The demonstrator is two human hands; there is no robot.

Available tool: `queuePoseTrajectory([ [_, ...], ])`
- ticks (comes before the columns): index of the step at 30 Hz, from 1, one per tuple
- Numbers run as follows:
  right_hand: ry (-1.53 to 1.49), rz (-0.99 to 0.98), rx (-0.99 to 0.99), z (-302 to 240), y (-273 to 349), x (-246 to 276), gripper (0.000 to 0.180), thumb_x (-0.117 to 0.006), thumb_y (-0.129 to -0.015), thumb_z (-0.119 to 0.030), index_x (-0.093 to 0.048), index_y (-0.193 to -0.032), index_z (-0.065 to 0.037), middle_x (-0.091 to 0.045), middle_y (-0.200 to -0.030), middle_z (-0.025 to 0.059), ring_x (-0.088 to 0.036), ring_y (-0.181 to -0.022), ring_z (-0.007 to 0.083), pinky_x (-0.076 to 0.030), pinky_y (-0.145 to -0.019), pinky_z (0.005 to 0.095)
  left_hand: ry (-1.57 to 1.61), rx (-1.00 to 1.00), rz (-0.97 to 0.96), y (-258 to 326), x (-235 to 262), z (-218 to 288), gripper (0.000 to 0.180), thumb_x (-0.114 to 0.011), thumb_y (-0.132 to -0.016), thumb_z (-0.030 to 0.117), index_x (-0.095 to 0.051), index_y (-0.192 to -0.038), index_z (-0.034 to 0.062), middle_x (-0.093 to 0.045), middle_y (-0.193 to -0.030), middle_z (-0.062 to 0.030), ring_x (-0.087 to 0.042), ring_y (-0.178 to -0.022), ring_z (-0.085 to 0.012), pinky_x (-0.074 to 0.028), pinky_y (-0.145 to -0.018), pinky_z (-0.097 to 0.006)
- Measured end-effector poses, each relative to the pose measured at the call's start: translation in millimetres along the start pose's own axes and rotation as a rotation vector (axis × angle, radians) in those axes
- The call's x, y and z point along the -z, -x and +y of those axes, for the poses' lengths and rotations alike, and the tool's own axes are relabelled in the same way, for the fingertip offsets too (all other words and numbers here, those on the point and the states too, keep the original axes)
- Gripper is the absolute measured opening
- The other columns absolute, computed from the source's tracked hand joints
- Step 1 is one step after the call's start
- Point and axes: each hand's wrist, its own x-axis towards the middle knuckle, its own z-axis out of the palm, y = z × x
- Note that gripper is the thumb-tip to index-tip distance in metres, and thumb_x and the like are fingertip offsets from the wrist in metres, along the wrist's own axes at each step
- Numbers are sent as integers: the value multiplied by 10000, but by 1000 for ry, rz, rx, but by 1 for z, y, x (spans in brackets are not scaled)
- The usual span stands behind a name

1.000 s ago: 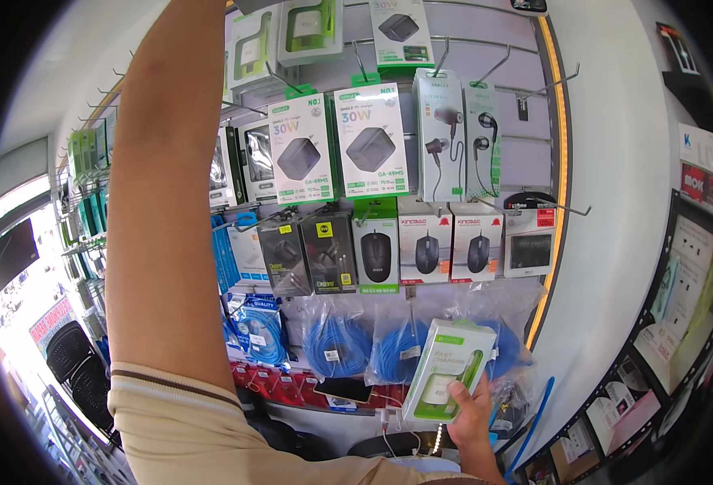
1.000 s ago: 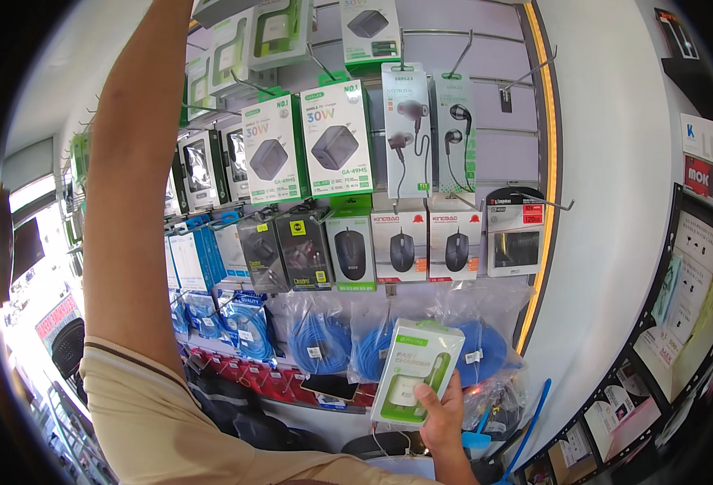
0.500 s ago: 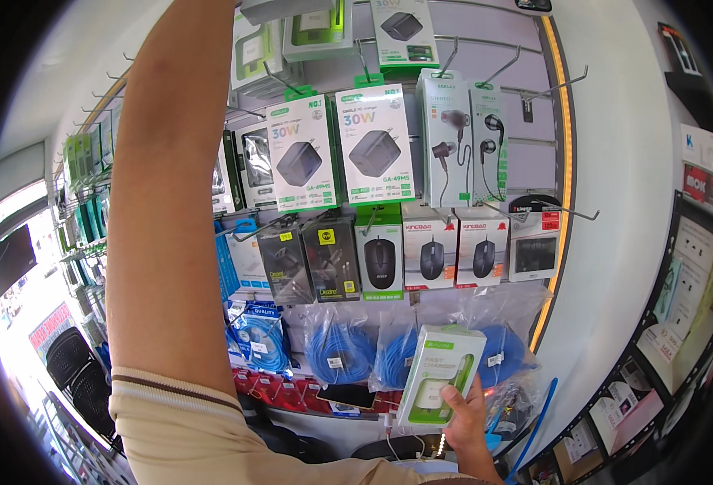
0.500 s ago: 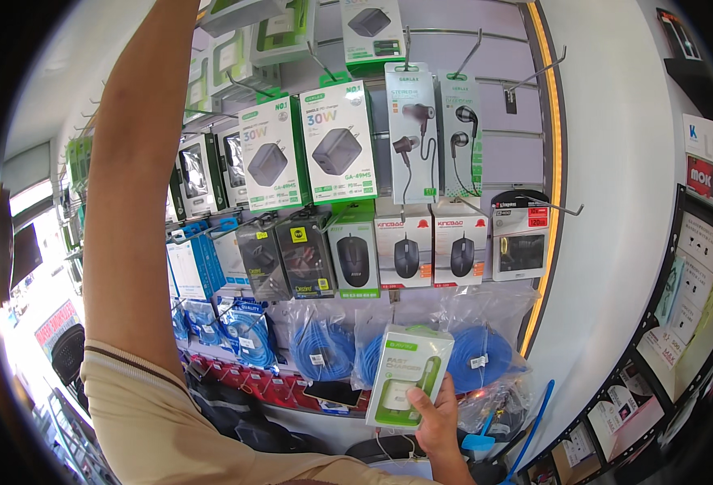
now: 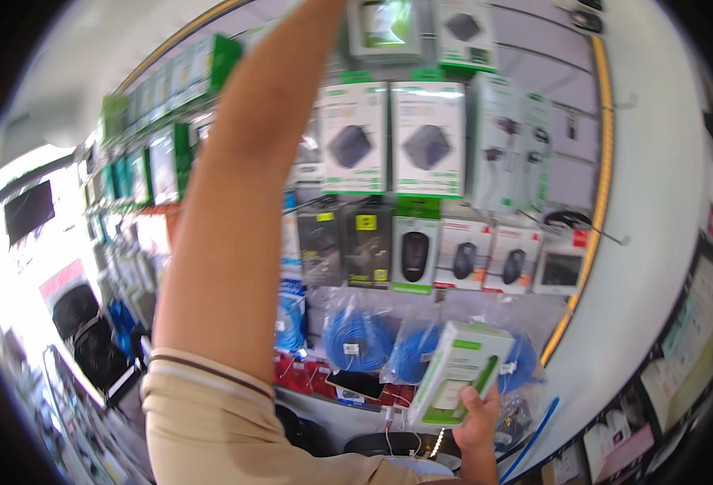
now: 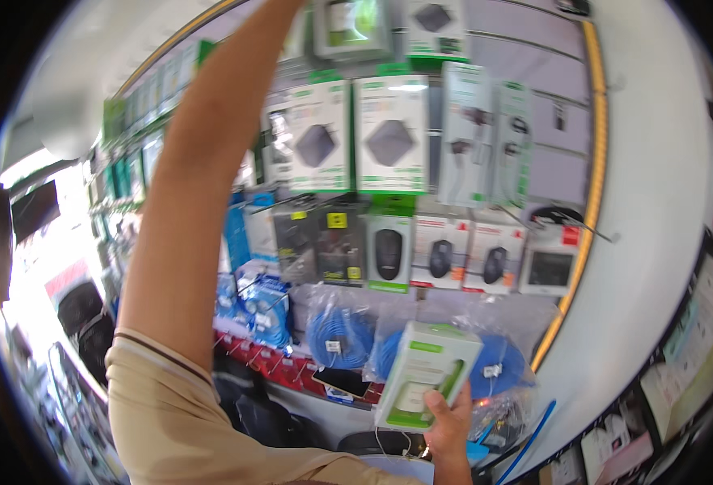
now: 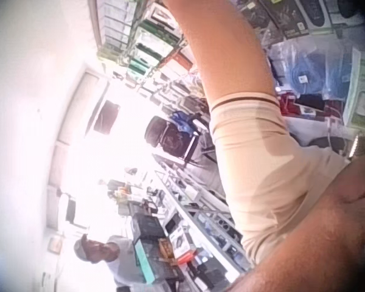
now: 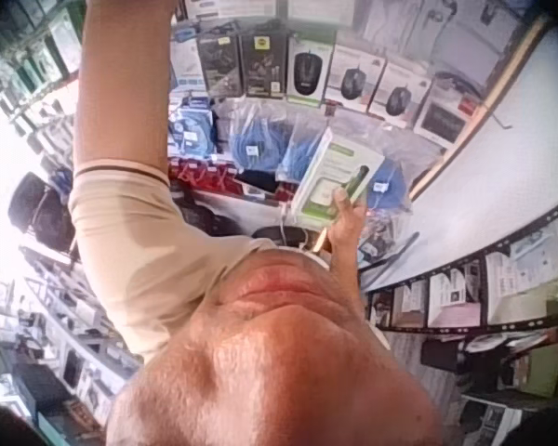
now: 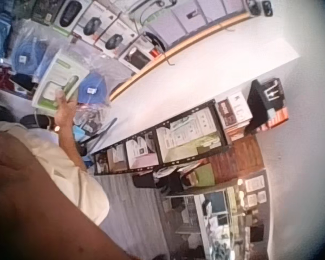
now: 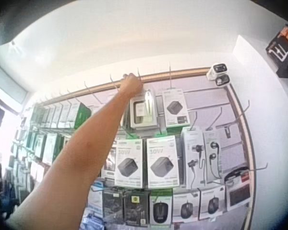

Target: The person uses a metal prying tool to work on the edge of a black smartphone, then interacts with a laptop at the counter. They later retrieve several boxed chargers from a wall display and place them on the counter.

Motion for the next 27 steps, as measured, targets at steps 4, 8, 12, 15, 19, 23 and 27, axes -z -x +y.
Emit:
queuePoseTrajectory([
  [4,89,-71,71,-17,-4,10,703,-779,-947,-246,-435,-1507,2,-638,-1352,131,-650,-1196,246,-521,-1059,409,611,261,216,99,58,51,533,-614,-886,195,-553,-1344,-71,-500,-1434,-277,-435,-1394,-496,-358,-1156,-625],
  [8,54,-161,85,3,-11,13,570,-696,-1009,-333,-511,-1437,-5,-600,-1402,146,-583,-1298,260,-500,-1078,440,412,21,53,149,111,46,479,-673,-881,310,-632,-1206,-40,-575,-1225,-247,-526,-1174,-433,-439,-1006,-562],
  [12,298,-40,290,-8,-5,-45,634,-703,-992,-269,-455,-1526,-36,-645,-1350,196,-682,-1185,322,-598,-956,468,971,-129,-498,293,159,98,355,-681,-844,374,-816,-882,48,-748,-761,-192,-742,-695,-334,-597,-698,-457],
  [15,469,-144,454,19,8,-77,884,-721,-970,-475,-286,-1633,-85,-481,-1552,224,-576,-1347,378,-561,-1040,521,1006,-140,-660,431,253,109,395,-665,-903,419,-800,-885,49,-738,-873,-194,-732,-867,-384,-587,-772,-494],
  [19,659,-342,346,76,1,-19,893,-675,-1043,-366,-156,-1696,-47,-260,-1700,230,-358,-1526,362,-370,-1217,477,1045,151,-539,542,269,105,313,-670,-975,304,-720,-934,-2,-669,-1000,-149,-658,-972,-369,-558,-810,-482],
  [23,606,-472,194,103,16,-11,886,-679,-1039,-382,-183,-1690,-44,-288,-1680,260,-368,-1521,367,-375,-1212,467,1118,370,-676,568,307,85,303,-697,-988,268,-662,-1111,-6,-621,-1136,-163,-625,-1064,-349,-514,-914,-434],
  [27,625,-529,302,103,15,-29,854,-663,-1048,-348,-188,-1688,-42,-307,-1674,254,-373,-1521,371,-370,-1210,477,1280,711,-761,557,321,79,310,-732,-961,251,-654,-1134,6,-619,-1144,-172,-612,-1113,-333,-487,-970,-419],
])
